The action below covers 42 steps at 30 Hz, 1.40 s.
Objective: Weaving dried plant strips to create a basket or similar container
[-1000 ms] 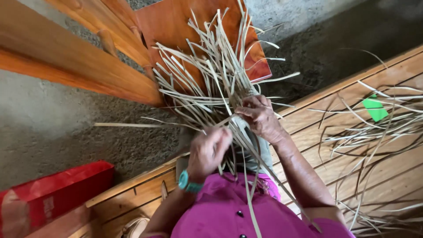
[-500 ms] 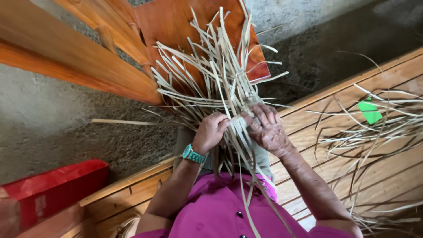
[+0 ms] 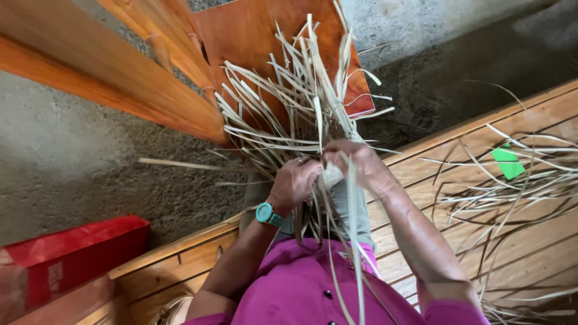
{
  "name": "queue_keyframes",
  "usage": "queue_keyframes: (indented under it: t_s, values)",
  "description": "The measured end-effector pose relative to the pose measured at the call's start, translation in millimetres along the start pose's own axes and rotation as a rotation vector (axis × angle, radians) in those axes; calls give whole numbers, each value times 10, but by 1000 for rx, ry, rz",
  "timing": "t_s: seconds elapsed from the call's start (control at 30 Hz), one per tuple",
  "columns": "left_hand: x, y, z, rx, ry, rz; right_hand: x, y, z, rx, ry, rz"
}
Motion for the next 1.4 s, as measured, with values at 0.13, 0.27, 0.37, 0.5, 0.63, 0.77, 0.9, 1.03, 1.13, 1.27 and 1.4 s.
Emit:
queue_keyframes:
  t_s: [0.13,0.27,0.37,0.5,0.63,0.77,0.9,1.03,1.13,1.27,1.4]
  values:
    - [-157,-107,71,-48,-51,-102,-177,2,-21,-181,99,257]
    - [-265,-145,111,-86,-4,44,-35,-15,-42,-210,112,217]
    - [-174,-66,54,-84,17,84,116,-67,-10,-139,51,134]
    - [-91,5,-8,74,43,70,308,-33,46,-49,54,209]
    - [40,-35,97,80,131,100,141,-46,72,-77,61,222]
    - [296,-79,69,105,251,195,142,-67,102,-44,67,184]
    - [247,-151,89,131,375,300,373,-108,143,5,311,148]
    - [31,-225,128,83,505,526,260,-149,304,-1,343,110]
    - [-80,-357,189,37,526,804,370,-180,385,152,570,382]
    - [56,-225,95,55,475,560,232,-89,329,79,501,298]
    - [119,-199,87,122,282,368,13,-16,191,-35,364,249]
Point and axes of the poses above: each hand's wrist, its own z-axis away from the middle knuckle, its own y-axis out of the back of the hand, x = y × z, the point moved 3 cm from there along -z, towards the middle knuckle, and after that the axes turned 13 degrees about -y, right-handed, at the moved point
